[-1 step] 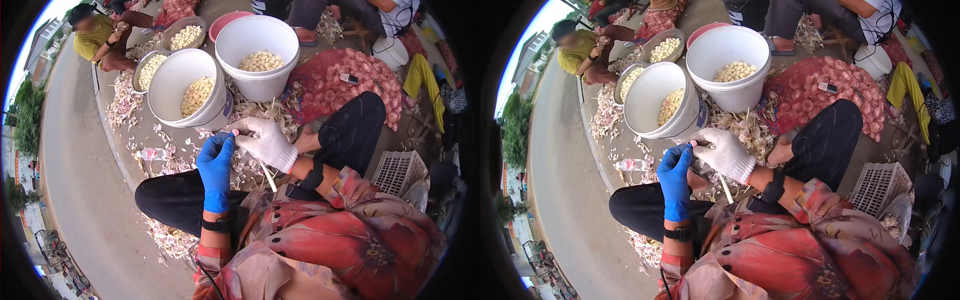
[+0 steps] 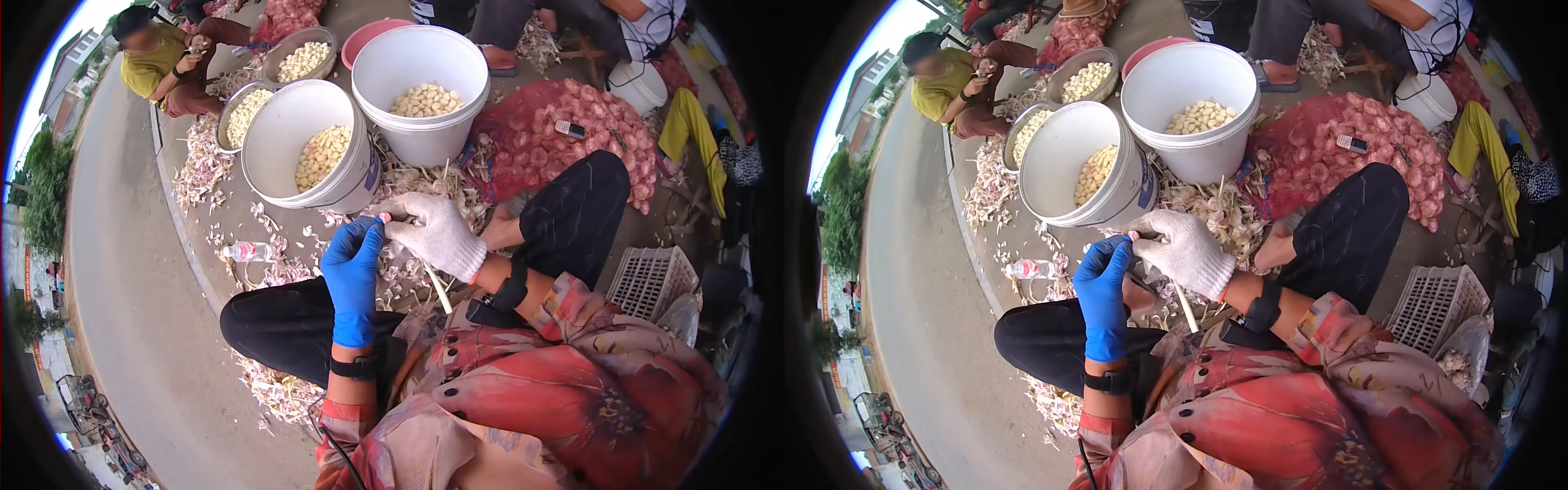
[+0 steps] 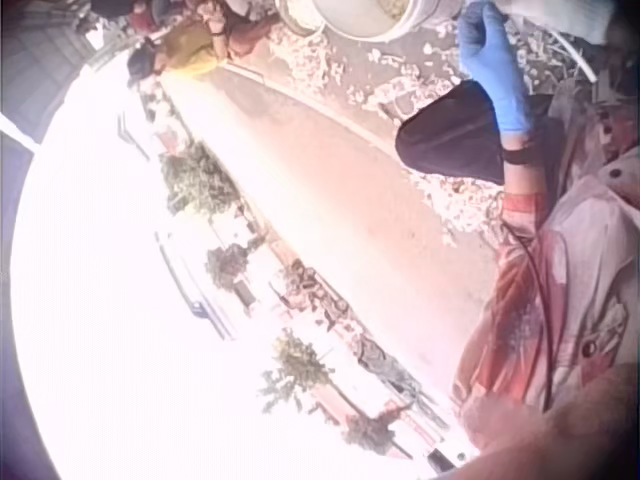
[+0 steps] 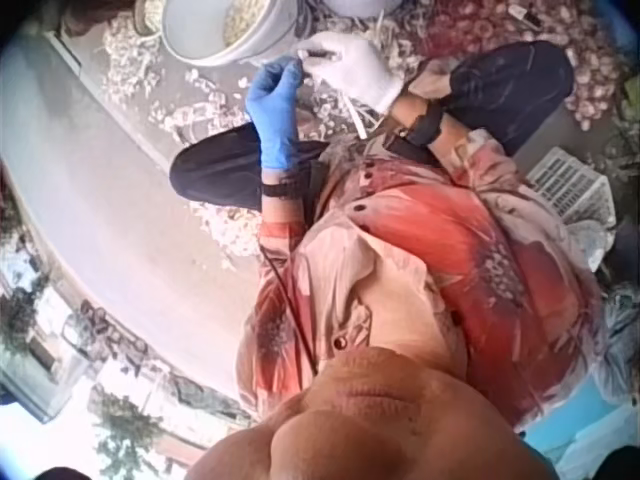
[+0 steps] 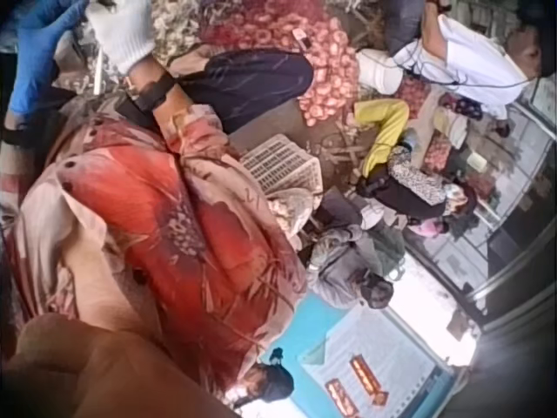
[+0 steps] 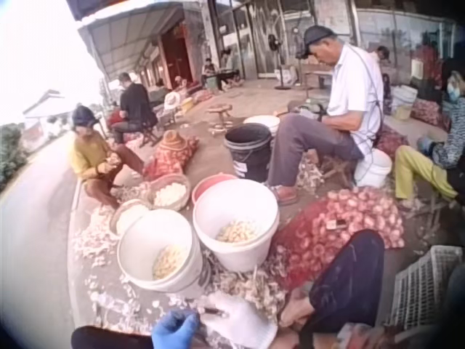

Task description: The person sits on the ground and peels garlic cloves by hand, separating the white cloves from the papery skins. The peeled cloves are placed into a white bucket, while the skins are discarded onto the ground.

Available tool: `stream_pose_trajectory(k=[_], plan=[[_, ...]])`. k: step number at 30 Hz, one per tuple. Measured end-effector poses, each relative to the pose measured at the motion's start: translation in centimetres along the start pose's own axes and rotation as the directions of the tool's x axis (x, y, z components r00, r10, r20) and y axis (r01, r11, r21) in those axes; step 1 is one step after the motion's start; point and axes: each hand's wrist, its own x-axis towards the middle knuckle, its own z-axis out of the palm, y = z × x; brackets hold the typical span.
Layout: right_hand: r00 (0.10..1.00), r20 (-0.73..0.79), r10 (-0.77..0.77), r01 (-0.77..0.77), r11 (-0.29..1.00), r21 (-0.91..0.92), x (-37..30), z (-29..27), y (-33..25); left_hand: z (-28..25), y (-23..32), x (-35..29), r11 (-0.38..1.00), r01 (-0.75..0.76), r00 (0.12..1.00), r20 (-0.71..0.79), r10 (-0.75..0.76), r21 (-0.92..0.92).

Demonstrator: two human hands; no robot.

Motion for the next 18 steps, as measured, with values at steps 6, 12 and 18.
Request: stream_pose_trajectory(k=[6, 12, 18], plan=[[0.793, 0.292, -0.536, 0.524, 0.352, -0.776, 0.1, -0.8, -2.0, -0.4, -1.0, -0.2, 0.998, 0.001, 0.998, -0.057, 0.003, 0.057], [0.81, 0.324, -0.489, 0.535, 0.389, -0.75, -0.3, -0.1, -1.0, -1.1, -2.3, 0.2, 0.932, -0.071, 0.992, -0.076, 0.104, 0.356], [1.0, 0.003, -0.01, 0.01, 0.988, -0.155, 0.0, 0.3, -0.1, -2.0, -2.8, 0.2, 0.995, 0.099, 0.987, -0.134, -0.094, 0.026]])
